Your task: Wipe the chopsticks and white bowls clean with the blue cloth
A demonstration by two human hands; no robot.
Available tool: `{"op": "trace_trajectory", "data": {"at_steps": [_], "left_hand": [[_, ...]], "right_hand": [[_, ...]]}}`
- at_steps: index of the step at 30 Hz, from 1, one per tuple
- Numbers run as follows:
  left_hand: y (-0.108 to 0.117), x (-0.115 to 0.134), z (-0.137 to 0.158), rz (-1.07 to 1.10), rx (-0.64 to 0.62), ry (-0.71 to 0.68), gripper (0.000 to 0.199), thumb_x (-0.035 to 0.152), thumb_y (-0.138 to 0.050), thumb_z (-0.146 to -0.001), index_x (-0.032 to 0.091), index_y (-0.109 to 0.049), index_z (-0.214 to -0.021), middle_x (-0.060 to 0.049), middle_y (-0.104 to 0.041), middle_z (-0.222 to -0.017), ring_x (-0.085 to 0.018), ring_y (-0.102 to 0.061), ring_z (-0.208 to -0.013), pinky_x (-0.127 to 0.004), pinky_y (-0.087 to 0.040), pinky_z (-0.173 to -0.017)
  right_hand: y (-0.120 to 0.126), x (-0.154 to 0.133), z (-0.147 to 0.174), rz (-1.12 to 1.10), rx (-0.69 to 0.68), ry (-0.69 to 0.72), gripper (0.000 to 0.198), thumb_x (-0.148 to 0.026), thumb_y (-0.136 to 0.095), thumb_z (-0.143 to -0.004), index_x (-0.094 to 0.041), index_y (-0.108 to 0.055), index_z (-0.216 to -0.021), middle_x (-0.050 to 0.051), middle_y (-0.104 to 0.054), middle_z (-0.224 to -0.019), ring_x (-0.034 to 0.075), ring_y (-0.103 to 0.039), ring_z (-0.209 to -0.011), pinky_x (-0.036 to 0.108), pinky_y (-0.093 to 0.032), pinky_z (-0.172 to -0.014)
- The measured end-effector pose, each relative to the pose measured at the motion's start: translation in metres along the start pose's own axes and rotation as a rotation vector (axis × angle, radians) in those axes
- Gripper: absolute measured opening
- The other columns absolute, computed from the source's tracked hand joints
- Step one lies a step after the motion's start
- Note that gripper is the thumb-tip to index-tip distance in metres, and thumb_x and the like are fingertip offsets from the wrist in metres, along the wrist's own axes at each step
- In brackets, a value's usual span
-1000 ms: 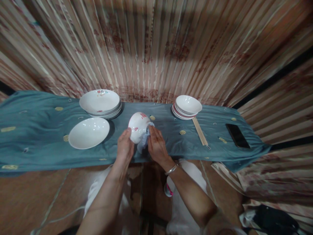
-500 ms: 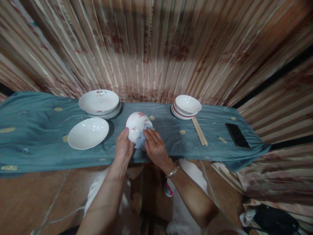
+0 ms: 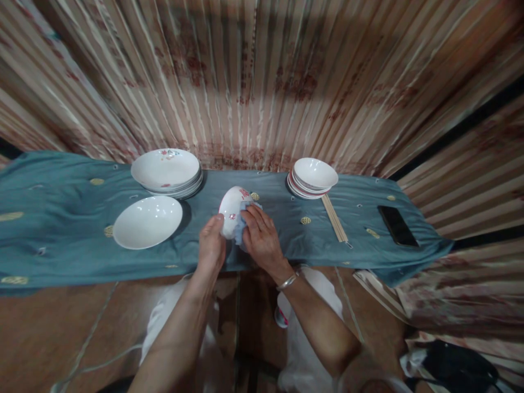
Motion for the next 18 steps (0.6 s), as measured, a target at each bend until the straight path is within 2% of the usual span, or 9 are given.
{"op": "trace_trajectory", "data": {"at_steps": [6, 13, 18], "left_hand": [[-0.005, 0.0, 0.005, -0.038, -0.021, 0.018, 0.036, 0.039, -0.083, -0.054, 0.014, -0.066, -0.073, 0.001, -0.067, -0.062, -0.01, -0.057, -0.055, -0.022, -0.045, -0.06], [-0.004, -0.004, 0.008, -0.092, -0.004, 0.045, 0.034, 0.041, -0.082, -0.055, 0.016, -0.066, -0.07, 0.002, -0.065, -0.058, -0.011, -0.055, -0.051, -0.022, -0.044, -0.056], [-0.001, -0.008, 0.005, -0.139, -0.005, -0.001, 0.032, 0.043, -0.081, -0.056, 0.016, -0.066, -0.066, 0.002, -0.065, -0.059, -0.009, -0.053, -0.051, -0.021, -0.041, -0.055]], "right_hand": [[0.004, 0.011, -0.004, -0.08, 0.003, -0.102, 0.04, -0.02, -0.041, -0.091, -0.011, -0.05, -0.128, 0.018, -0.055, -0.132, 0.025, -0.047, -0.129, 0.044, -0.038, -0.109], [0.012, 0.02, -0.007, -0.196, 0.002, -0.25, 0.036, -0.025, -0.04, -0.092, -0.013, -0.048, -0.125, 0.016, -0.06, -0.124, 0.023, -0.057, -0.117, 0.037, -0.044, -0.101], [0.004, 0.041, -0.003, -0.266, -0.039, -0.489, 0.03, -0.026, -0.035, -0.093, -0.014, -0.056, -0.112, 0.011, -0.069, -0.091, 0.021, -0.066, -0.083, 0.031, -0.049, -0.079]]}}
Point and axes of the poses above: each hand's wrist, its own z-axis away from the middle knuckle, its own y-axis out of the back of the hand, x = y × z, the point moved 3 cm from there along -z, towards the middle knuckle
